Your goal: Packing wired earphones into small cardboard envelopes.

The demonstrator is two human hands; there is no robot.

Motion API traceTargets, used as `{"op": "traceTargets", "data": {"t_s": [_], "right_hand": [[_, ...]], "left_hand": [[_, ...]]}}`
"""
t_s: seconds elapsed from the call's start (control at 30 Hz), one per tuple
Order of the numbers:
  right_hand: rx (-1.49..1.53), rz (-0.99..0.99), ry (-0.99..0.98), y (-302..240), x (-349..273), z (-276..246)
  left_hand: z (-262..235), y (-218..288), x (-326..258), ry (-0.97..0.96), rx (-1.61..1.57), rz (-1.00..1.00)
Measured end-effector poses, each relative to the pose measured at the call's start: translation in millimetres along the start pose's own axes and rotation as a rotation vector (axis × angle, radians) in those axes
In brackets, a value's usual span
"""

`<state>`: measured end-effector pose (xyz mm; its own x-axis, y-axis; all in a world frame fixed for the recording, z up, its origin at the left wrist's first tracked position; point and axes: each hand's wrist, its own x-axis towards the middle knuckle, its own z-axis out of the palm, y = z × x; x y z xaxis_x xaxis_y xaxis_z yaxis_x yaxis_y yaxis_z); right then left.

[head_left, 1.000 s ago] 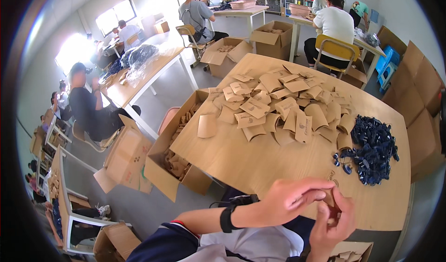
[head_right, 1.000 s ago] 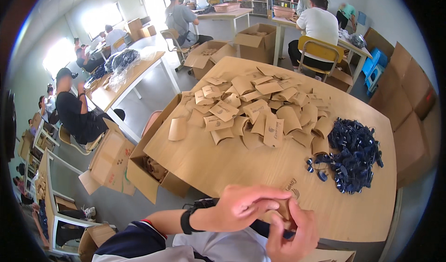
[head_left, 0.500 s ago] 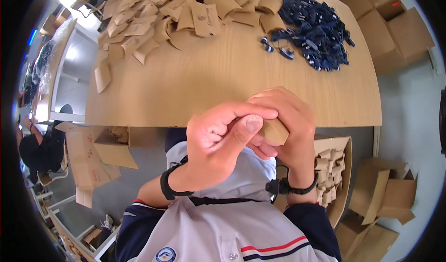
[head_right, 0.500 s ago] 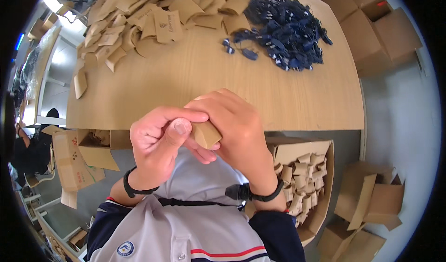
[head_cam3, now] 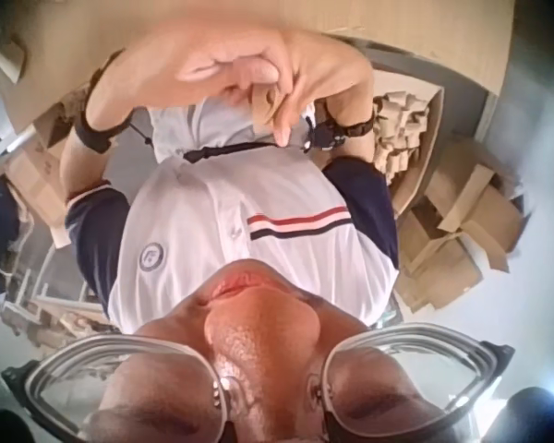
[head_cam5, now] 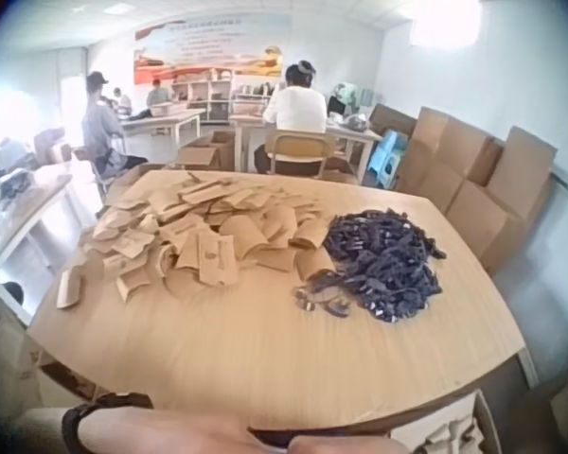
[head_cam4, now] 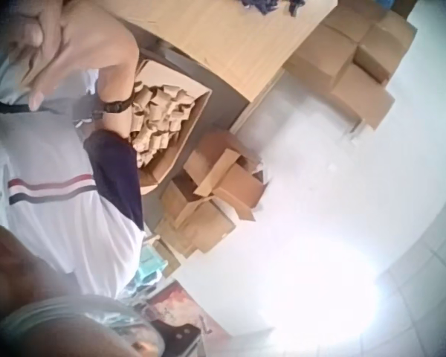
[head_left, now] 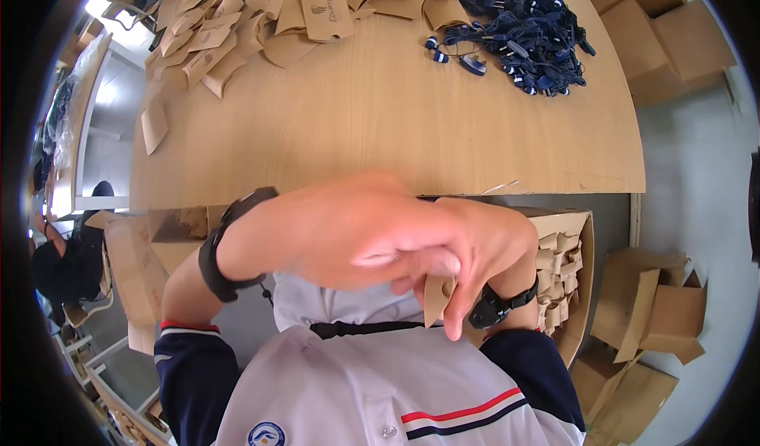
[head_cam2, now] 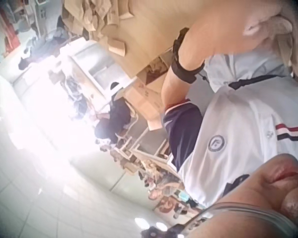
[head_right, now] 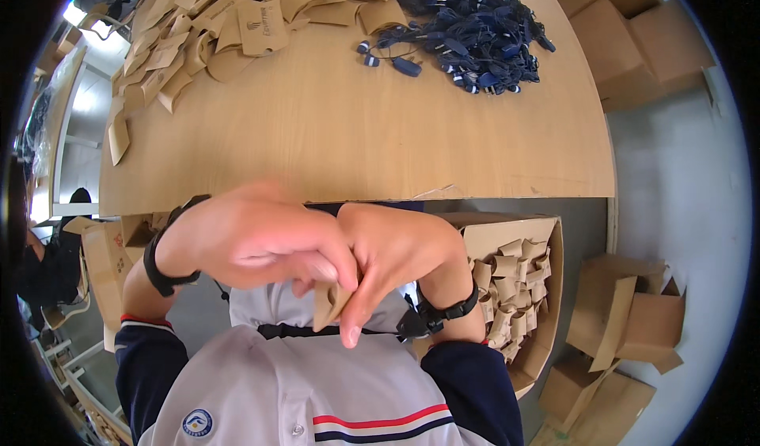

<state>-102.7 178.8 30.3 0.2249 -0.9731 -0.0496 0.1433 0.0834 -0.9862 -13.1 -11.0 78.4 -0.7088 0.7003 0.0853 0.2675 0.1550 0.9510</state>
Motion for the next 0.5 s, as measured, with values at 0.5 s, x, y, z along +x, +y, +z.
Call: {"op": "traceTargets", "data": {"t_s": [0.5], "right_hand": [[-0.219,-0.302,1.37,-14.8,-34.1,54.2]], "left_hand": [[32.9,-6.8,12.6,0.688,0.991,0.24]]}}
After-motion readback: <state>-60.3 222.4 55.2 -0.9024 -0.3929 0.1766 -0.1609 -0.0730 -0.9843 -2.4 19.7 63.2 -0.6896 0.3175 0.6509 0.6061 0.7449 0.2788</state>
